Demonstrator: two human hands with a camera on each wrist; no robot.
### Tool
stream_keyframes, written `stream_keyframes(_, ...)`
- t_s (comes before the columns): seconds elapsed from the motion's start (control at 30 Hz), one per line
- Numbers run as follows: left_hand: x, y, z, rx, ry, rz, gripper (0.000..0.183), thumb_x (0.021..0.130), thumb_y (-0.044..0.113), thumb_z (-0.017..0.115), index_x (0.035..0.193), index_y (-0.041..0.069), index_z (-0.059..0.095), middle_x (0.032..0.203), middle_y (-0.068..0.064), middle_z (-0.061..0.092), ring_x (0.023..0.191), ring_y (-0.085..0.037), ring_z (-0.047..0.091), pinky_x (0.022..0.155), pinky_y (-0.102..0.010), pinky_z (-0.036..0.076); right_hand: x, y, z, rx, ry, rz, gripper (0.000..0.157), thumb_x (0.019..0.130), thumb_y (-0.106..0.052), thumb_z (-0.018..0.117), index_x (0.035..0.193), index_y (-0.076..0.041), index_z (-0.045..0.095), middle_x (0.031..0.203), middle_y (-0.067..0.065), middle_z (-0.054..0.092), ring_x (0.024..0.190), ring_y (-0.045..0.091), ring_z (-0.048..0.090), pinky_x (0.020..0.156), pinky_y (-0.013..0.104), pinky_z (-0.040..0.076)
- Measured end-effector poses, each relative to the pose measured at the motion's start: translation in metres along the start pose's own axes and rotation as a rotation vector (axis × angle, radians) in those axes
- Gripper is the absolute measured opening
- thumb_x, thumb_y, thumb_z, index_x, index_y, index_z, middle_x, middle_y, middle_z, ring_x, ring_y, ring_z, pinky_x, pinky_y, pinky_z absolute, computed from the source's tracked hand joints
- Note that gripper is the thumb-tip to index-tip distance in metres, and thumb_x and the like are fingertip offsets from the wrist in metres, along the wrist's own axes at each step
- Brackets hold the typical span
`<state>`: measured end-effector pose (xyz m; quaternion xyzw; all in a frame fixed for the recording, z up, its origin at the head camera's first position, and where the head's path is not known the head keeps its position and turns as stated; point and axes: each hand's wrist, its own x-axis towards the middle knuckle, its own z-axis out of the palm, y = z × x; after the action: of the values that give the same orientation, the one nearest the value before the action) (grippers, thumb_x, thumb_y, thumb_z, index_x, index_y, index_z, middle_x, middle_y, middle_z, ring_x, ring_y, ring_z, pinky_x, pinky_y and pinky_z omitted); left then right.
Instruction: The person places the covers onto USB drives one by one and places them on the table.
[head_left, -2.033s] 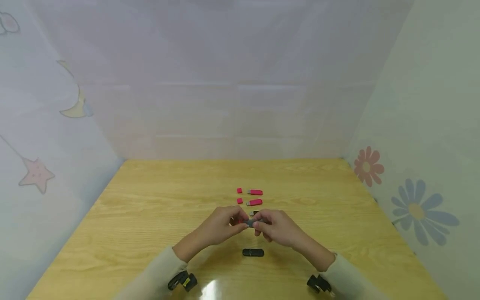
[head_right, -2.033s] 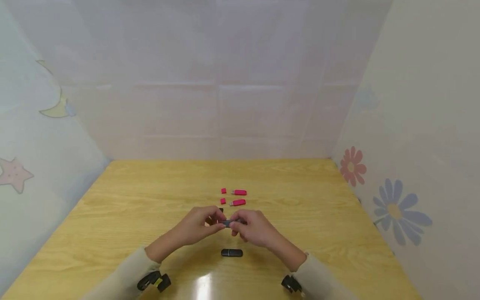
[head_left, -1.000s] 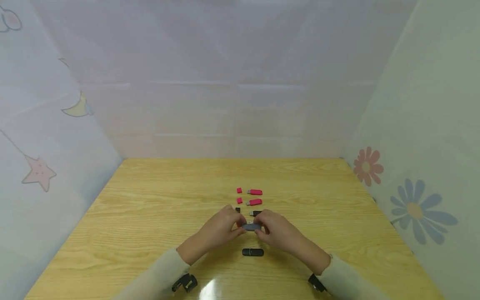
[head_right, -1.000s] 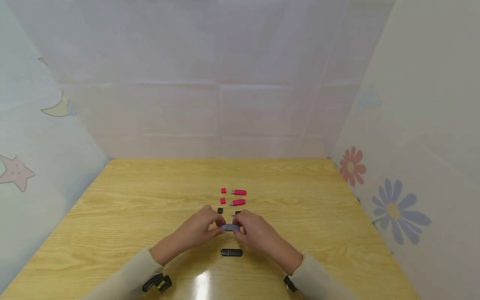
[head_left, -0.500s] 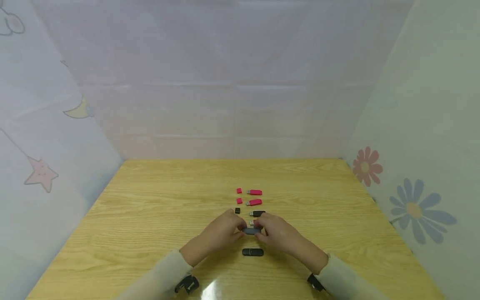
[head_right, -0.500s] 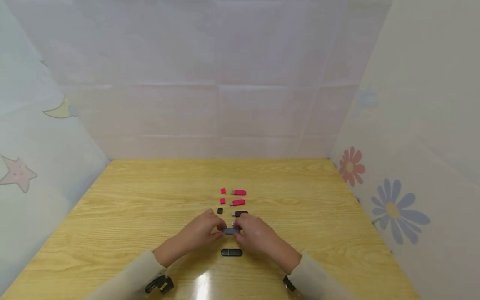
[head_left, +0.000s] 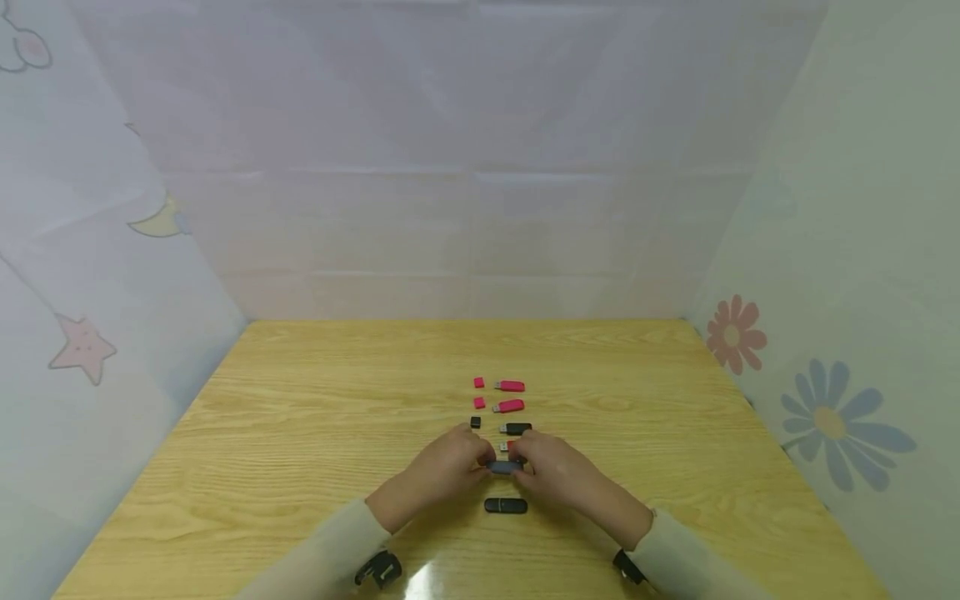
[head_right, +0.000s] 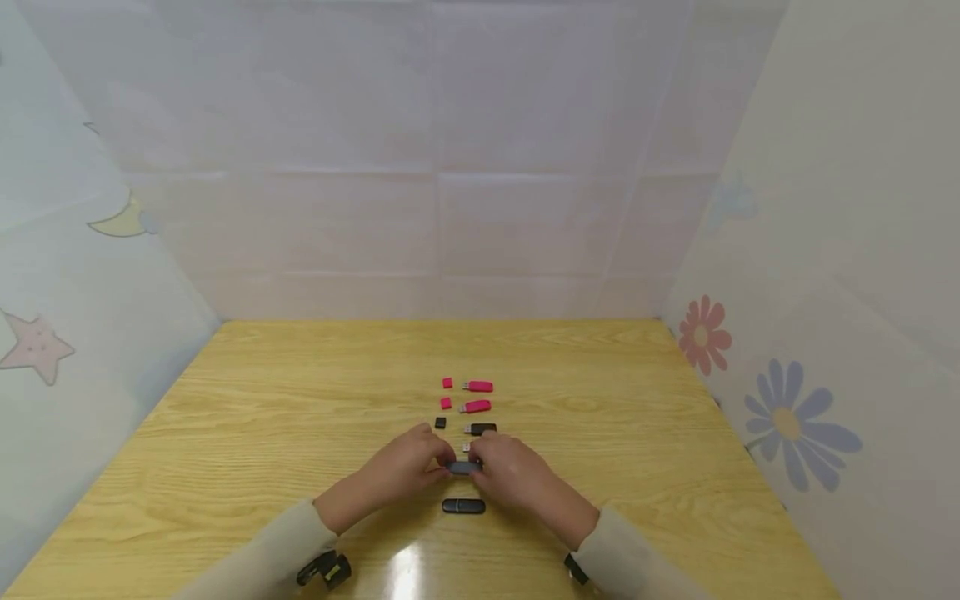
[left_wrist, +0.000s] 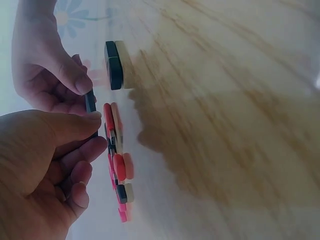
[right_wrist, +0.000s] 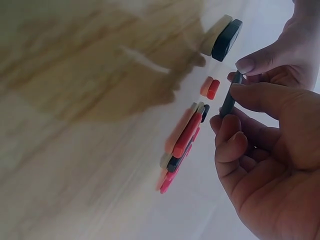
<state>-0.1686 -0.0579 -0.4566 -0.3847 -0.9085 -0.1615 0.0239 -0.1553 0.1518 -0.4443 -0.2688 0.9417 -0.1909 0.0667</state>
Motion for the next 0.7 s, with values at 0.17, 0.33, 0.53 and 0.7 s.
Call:
stream_keyframes(0.17, 0.0013, -0.0008, 0.0025, 0.013, -0.016, -0.014, 0.008, 0.089, 0.018, 0.08, 0.093, 0.013, 0.076, 0.088, 0.005, 0.073, 0.079, -0.006, 0.052, 0.072, -0.019, 0.047, 0.0014, -0.0004, 0.0004, -0.016, -0.031, 0.021, 0.007, 0.092, -0.018, 0.076, 0.094, -0.015, 0.07, 0.086, -0.007, 0.056, 0.072, 0.008, 0.049, 0.062, 0.024, 0.043)
stream_keyframes(0.33, 0.0018, -0.0006, 0.0049, 0.032, -0.014, -0.012, 0.009, 0.088, 0.018, 0.08, 0.093, 0.013, 0.076, 0.087, 0.006, 0.073, 0.079, -0.007, 0.053, 0.073, -0.02, 0.047, 0.0018, -0.0019, 0.0003, -0.047, -0.038, 0.02, 0.008, 0.092, -0.018, 0.076, 0.094, -0.015, 0.069, 0.086, -0.007, 0.056, 0.072, 0.009, 0.048, 0.063, 0.025, 0.043)
stream_keyframes(0.53, 0.0017, 0.0004, 0.0067, 0.055, -0.016, 0.0, 0.008, 0.087, 0.018, 0.08, 0.091, 0.013, 0.076, 0.084, 0.006, 0.072, 0.078, -0.008, 0.054, 0.075, -0.022, 0.046, 0.0015, -0.0017, 0.002, -0.068, -0.037, 0.002, 0.008, 0.091, -0.018, 0.076, 0.093, -0.013, 0.07, 0.087, -0.005, 0.057, 0.072, 0.008, 0.048, 0.064, 0.026, 0.044)
stream_keyframes(0.7, 0.003, 0.0003, 0.006, 0.071, -0.01, 0.002, 0.006, 0.089, 0.017, 0.077, 0.09, 0.012, 0.077, 0.084, 0.005, 0.072, 0.076, -0.009, 0.053, 0.072, -0.022, 0.046, 0.0025, 0.0002, 0.0015, -0.061, -0.034, 0.003, 0.007, 0.092, -0.018, 0.075, 0.093, -0.014, 0.07, 0.085, -0.007, 0.056, 0.071, 0.008, 0.049, 0.063, 0.025, 0.044)
